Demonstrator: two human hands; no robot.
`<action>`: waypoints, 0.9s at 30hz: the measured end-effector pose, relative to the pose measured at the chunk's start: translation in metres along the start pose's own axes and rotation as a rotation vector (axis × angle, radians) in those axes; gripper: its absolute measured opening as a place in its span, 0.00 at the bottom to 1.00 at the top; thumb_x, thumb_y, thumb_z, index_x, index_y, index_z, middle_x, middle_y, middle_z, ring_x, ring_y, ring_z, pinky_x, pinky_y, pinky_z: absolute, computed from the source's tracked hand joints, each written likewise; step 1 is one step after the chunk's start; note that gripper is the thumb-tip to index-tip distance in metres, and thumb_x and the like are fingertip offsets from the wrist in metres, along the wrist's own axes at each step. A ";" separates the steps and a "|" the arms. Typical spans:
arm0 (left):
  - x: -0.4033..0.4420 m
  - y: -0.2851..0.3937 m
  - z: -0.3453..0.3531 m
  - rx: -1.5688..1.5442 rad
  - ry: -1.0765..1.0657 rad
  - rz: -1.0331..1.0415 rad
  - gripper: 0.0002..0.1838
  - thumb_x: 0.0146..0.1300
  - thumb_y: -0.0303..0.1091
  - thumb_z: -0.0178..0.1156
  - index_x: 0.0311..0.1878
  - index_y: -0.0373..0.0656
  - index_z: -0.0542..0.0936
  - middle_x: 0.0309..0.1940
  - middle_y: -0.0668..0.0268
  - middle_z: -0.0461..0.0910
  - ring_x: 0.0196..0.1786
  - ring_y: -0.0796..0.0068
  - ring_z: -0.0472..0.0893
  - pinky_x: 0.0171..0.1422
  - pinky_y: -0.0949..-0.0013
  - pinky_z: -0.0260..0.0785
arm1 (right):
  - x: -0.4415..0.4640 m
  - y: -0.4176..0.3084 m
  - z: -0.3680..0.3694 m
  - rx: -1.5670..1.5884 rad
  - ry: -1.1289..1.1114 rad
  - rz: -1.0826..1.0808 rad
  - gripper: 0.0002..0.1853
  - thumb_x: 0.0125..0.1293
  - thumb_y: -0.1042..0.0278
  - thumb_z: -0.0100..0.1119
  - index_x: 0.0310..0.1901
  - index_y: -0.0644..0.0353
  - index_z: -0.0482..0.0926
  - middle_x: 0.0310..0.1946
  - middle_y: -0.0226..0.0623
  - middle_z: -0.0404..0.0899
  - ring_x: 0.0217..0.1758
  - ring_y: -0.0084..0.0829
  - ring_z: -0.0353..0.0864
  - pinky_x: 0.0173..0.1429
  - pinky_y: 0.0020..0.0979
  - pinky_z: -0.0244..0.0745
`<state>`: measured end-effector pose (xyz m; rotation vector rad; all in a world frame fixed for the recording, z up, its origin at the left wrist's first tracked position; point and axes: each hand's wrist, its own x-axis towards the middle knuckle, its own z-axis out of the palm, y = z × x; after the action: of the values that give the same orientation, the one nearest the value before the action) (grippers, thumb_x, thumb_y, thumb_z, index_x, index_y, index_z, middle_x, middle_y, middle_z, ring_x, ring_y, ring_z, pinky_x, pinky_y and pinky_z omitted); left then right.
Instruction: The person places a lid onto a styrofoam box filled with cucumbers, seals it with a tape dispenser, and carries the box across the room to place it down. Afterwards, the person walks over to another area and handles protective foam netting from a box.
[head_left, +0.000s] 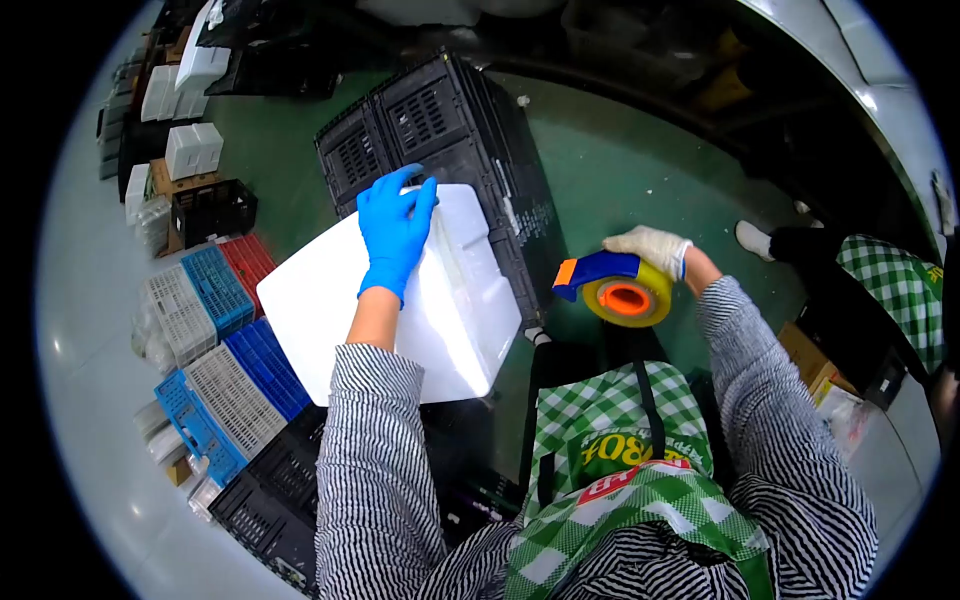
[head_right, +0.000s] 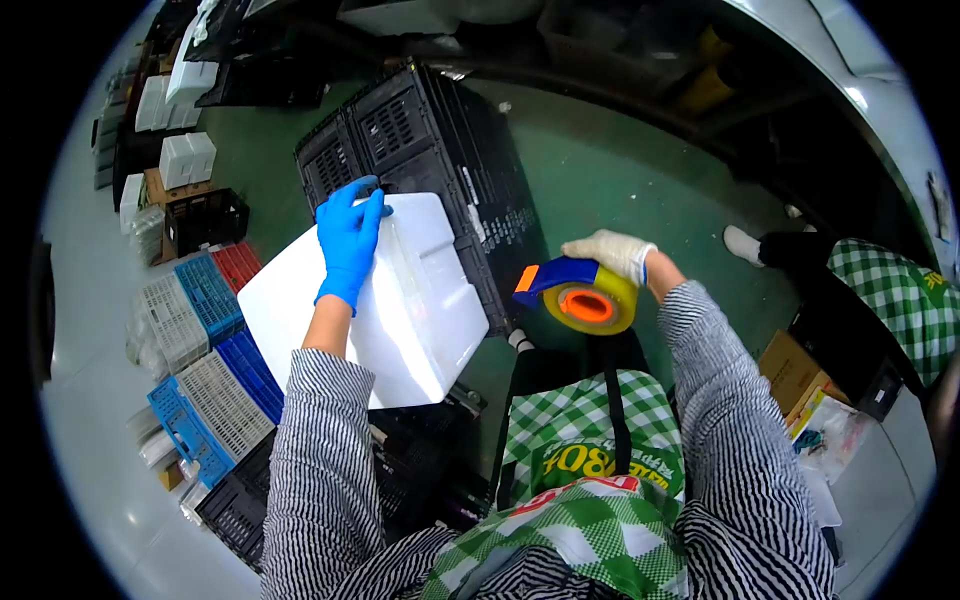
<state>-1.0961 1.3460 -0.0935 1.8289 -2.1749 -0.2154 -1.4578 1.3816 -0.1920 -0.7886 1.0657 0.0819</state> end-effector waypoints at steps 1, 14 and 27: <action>0.000 -0.002 0.000 0.014 0.015 0.078 0.16 0.63 0.44 0.61 0.25 0.45 0.87 0.49 0.67 0.82 0.56 0.64 0.75 0.62 0.61 0.58 | -0.005 0.011 0.002 0.054 0.037 0.004 0.27 0.66 0.47 0.57 0.47 0.68 0.82 0.37 0.39 0.84 0.36 0.27 0.81 0.48 0.26 0.76; -0.086 0.047 -0.021 0.164 -0.327 0.337 0.25 0.60 0.48 0.58 0.13 0.41 0.79 0.17 0.57 0.77 0.28 0.57 0.78 0.62 0.57 0.67 | -0.147 0.143 0.026 1.224 0.189 -0.042 0.16 0.69 0.56 0.56 0.45 0.63 0.77 0.40 0.43 0.84 0.40 0.37 0.85 0.48 0.41 0.83; -0.161 0.087 -0.013 0.150 -0.264 0.430 0.26 0.57 0.47 0.61 0.07 0.44 0.75 0.09 0.60 0.72 0.18 0.57 0.73 0.38 0.58 0.63 | -0.264 0.161 0.030 1.486 0.419 -0.382 0.19 0.69 0.52 0.57 0.47 0.62 0.76 0.40 0.44 0.83 0.37 0.38 0.84 0.43 0.41 0.84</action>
<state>-1.1488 1.5207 -0.0753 1.4153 -2.7727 -0.2119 -1.6376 1.5968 -0.0582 0.3935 1.0142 -1.1257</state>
